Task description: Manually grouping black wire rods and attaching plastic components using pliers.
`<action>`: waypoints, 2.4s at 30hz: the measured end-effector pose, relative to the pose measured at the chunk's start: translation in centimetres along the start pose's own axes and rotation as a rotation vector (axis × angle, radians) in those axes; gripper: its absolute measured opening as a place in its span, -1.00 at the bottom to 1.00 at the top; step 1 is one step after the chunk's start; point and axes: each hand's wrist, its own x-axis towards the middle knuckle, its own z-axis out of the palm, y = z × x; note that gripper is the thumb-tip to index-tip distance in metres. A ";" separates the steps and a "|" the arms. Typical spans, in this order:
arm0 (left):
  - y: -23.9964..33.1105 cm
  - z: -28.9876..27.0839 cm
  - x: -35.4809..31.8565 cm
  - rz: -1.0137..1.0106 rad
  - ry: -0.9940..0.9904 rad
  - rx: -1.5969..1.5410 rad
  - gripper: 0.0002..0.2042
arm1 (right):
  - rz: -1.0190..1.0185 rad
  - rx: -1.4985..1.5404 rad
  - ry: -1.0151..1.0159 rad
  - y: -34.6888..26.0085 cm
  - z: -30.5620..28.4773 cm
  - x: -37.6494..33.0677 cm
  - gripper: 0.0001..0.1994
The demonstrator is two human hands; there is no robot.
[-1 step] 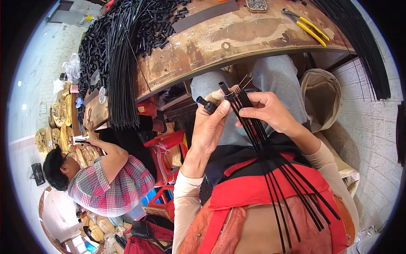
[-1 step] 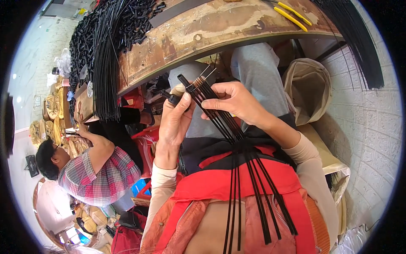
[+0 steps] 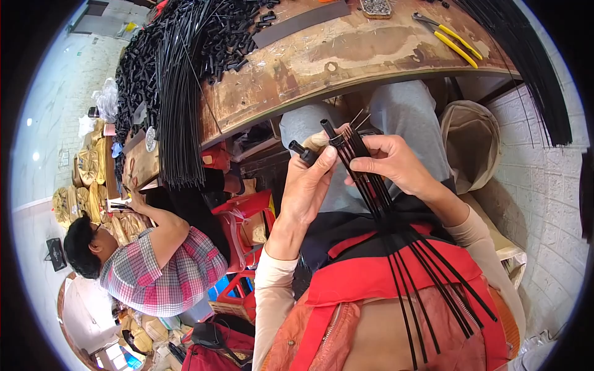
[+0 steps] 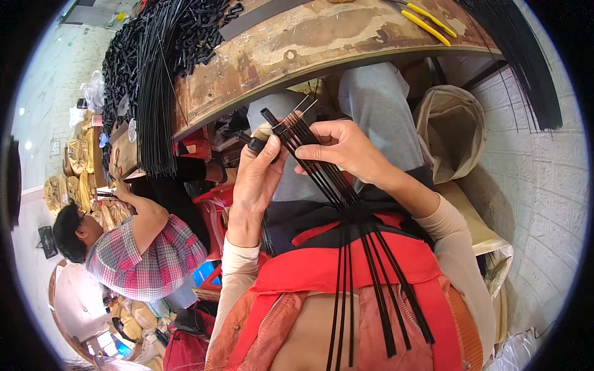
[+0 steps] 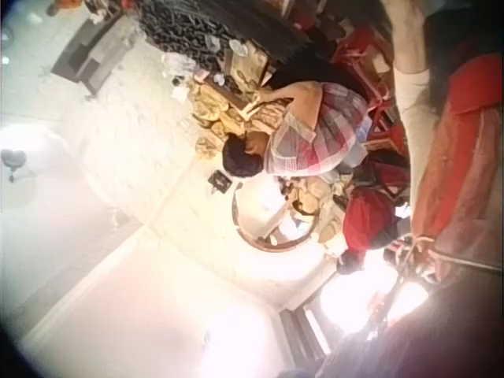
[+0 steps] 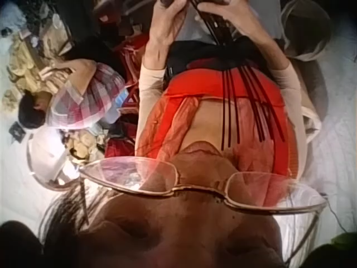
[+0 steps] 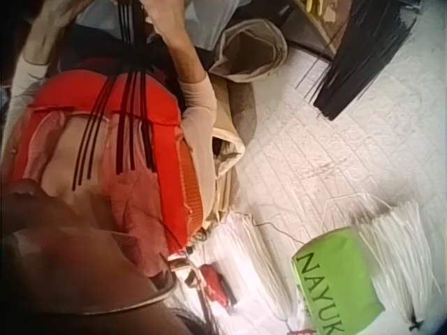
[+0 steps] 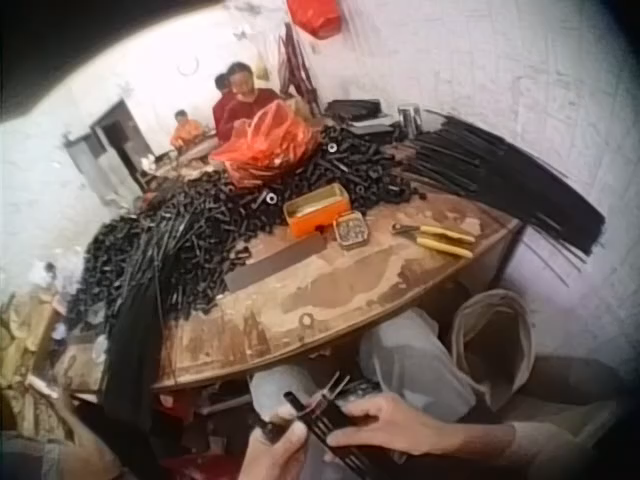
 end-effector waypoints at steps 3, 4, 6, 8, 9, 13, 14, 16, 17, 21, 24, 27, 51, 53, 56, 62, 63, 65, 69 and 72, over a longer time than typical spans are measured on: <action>-0.1 -0.1 0.1 -0.082 0.004 -0.034 -0.70 | -0.010 0.011 0.024 0.1 0.1 0.1 -0.80; 0.0 0.1 0.0 -0.084 0.004 -0.032 -0.70 | -0.002 0.014 0.022 0.1 0.0 0.1 -0.81; 0.2 0.5 -0.1 -0.068 0.027 -0.039 -0.69 | 0.008 0.007 0.001 0.2 -0.1 0.1 -0.81; 0.2 -0.2 -0.1 -0.072 -0.001 -0.020 -0.68 | 0.014 -0.001 -0.020 0.2 -0.1 0.1 -0.81; 0.2 -0.5 -0.1 -0.074 -0.026 -0.003 -0.68 | 0.005 0.044 -0.004 0.3 0.0 0.1 -0.82; 0.0 -0.9 -0.1 -0.063 -0.039 -0.027 -0.68 | -0.042 0.203 0.071 1.0 0.8 -0.3 -0.81; 0.0 -0.9 -0.2 -0.054 -0.028 -0.034 -0.69 | -0.042 0.206 0.072 1.0 0.9 -0.4 -0.81; 0.1 -0.5 -0.3 -0.047 -0.016 -0.041 -0.69 | -0.079 0.168 0.086 1.0 1.0 -0.6 -0.80; 0.2 -0.2 -0.3 -0.045 -0.017 -0.044 -0.70 | -0.078 0.169 0.086 0.9 1.0 -0.6 -0.80; 0.0 -0.4 -0.2 -0.046 -0.042 -0.066 -0.70 | -0.060 0.044 0.099 0.3 1.2 -0.6 -0.81; -0.1 -0.6 -0.3 -0.035 -0.056 -0.067 -0.70 | -0.053 -0.005 0.096 -0.2 1.4 -0.8 -0.80; 0.0 -0.4 -0.4 -0.007 -0.080 -0.041 -0.70 | -0.035 -0.001 0.067 -0.1 1.2 -0.9 -0.81; -0.7 0.0 0.3 -0.003 -0.109 -0.042 -0.49 | -0.038 0.026 -0.092 -0.5 0.3 0.0 -0.58; -0.8 0.1 0.4 0.000 -0.113 -0.049 -0.50 | -0.039 0.037 -0.091 -0.1 0.1 0.2 -0.59; -1.0 0.1 0.4 0.044 -0.084 -0.005 -0.51 | -0.077 0.074 -0.104 0.5 -0.2 0.5 -0.60; -0.5 -1.8 0.5 0.148 0.064 0.025 -0.64 | -0.041 0.080 -0.075 0.0 0.0 0.2 -0.65; -0.3 -2.2 0.8 0.177 0.050 0.095 -0.67 | -0.042 0.069 -0.084 0.1 0.1 0.3 -0.65; -0.2 -2.1 1.0 0.214 0.061 0.166 -0.68 | -0.044 0.056 -0.098 0.1 0.2 0.4 -0.66; 0.1 -1.8 1.0 0.237 0.100 0.164 -0.67 | -0.048 0.064 -0.084 0.3 0.0 0.4 -0.67; 0.4 -2.1 0.7 0.229 0.102 0.003 -0.70 | -0.041 0.047 -0.074 0.3 0.0 0.4 -0.67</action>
